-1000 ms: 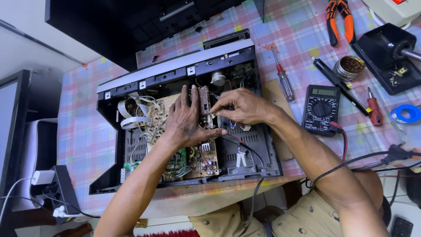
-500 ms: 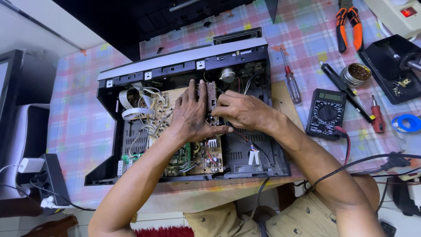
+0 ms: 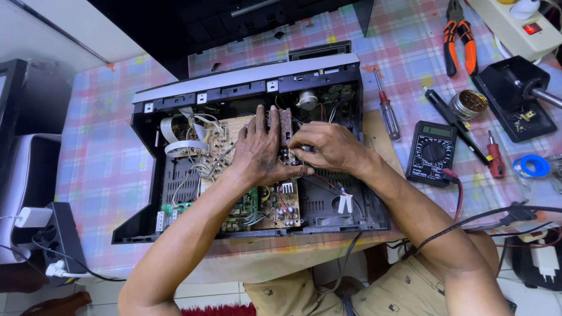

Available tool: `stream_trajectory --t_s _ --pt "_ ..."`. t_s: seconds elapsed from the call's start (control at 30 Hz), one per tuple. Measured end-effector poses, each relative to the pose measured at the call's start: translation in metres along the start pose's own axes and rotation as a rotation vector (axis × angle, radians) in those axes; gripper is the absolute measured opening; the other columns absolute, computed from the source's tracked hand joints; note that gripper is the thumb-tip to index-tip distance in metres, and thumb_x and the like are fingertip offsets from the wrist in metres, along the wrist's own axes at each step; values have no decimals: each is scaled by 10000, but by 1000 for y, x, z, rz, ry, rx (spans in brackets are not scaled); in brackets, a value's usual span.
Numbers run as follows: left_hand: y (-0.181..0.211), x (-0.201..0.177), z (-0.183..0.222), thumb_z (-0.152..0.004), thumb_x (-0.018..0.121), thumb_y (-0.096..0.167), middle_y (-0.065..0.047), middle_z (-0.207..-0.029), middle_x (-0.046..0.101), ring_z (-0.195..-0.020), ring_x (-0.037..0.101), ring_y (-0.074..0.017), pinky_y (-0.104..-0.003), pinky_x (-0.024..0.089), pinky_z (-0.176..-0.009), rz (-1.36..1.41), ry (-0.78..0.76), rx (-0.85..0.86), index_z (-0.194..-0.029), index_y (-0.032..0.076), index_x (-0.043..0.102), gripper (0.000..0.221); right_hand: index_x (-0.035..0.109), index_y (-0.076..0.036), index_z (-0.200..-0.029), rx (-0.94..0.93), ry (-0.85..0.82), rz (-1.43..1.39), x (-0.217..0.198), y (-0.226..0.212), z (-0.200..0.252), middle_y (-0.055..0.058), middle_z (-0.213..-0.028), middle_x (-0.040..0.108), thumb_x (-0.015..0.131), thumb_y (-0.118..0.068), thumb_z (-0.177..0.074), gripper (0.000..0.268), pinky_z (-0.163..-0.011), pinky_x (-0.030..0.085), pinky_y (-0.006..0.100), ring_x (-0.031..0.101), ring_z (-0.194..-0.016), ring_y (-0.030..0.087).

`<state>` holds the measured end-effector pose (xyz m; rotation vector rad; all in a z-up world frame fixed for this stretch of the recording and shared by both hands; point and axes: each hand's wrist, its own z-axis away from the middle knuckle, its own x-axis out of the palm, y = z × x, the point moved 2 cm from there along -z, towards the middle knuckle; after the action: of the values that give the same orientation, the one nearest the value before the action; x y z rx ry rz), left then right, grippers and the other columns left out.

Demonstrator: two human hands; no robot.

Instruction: Unfastening internal screws from an electronic device and removing a circuit board

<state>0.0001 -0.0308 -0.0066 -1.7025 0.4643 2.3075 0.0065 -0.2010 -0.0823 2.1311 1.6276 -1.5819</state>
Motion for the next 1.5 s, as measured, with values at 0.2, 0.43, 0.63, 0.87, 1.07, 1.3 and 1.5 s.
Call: stream_trajectory --t_s 0.2,0.43,0.63,0.87,1.07,1.3,1.5 --pt "-6 7 -2 -617 690 913 -363 -1611 199 -1459 348 -455 -582 334 -1150 -39 17 -7 -1616 -35 108 1495 678 -228 -914 49 -21 30 -5 -8 -3 -14 -796 596 677 -272 -949 56 -692 547 375 636 -803 219" --pt "-12 23 -9 -609 707 888 -368 -1591 216 -1443 357 -447 -591 344 -1139 -61 43 0 -1607 -45 138 1479 611 -184 -865 -71 -126 289 3 -12 -8 7 -781 549 596 -272 -964 134 -661 532 351 607 -810 228" --pt "-10 22 -6 -560 707 890 -337 -1598 196 -1455 329 -438 -585 342 -1154 -111 66 -3 -1607 -47 131 1519 616 -201 -881 -188 -107 573 28 -3 -4 -39 -806 549 526 -420 -990 261 -609 499 303 575 -812 184" --pt "-11 25 -4 -587 657 925 -329 -1604 210 -1447 352 -437 -591 349 -1142 -44 74 3 -1611 -26 153 1486 648 -194 -956 -135 -87 412 3 -14 12 12 -937 624 584 -485 -970 298 -728 555 365 614 -938 242" --pt "1 -13 25 -675 567 951 -340 -1601 249 -1452 376 -437 -575 357 -1141 53 34 19 -1605 -30 202 1400 701 -174 -1137 -29 55 215 -42 -25 37 59 -1117 700 592 -227 -1012 174 -924 540 399 644 -1126 265" --pt "-26 -12 8 -835 555 825 -275 -1510 426 -1380 485 -419 -550 469 -1057 34 28 73 -1592 61 331 1099 791 -139 -1162 206 582 19 -63 4 79 29 -925 710 706 -131 -1000 184 -847 545 336 676 -889 220" --pt "-23 -10 6 -865 583 761 -272 -1463 448 -1320 530 -428 -544 513 -1002 -4 46 72 -1590 98 339 1012 795 -167 -1148 296 555 -3 -40 19 90 19 -887 712 743 -163 -970 185 -809 557 340 695 -855 233"
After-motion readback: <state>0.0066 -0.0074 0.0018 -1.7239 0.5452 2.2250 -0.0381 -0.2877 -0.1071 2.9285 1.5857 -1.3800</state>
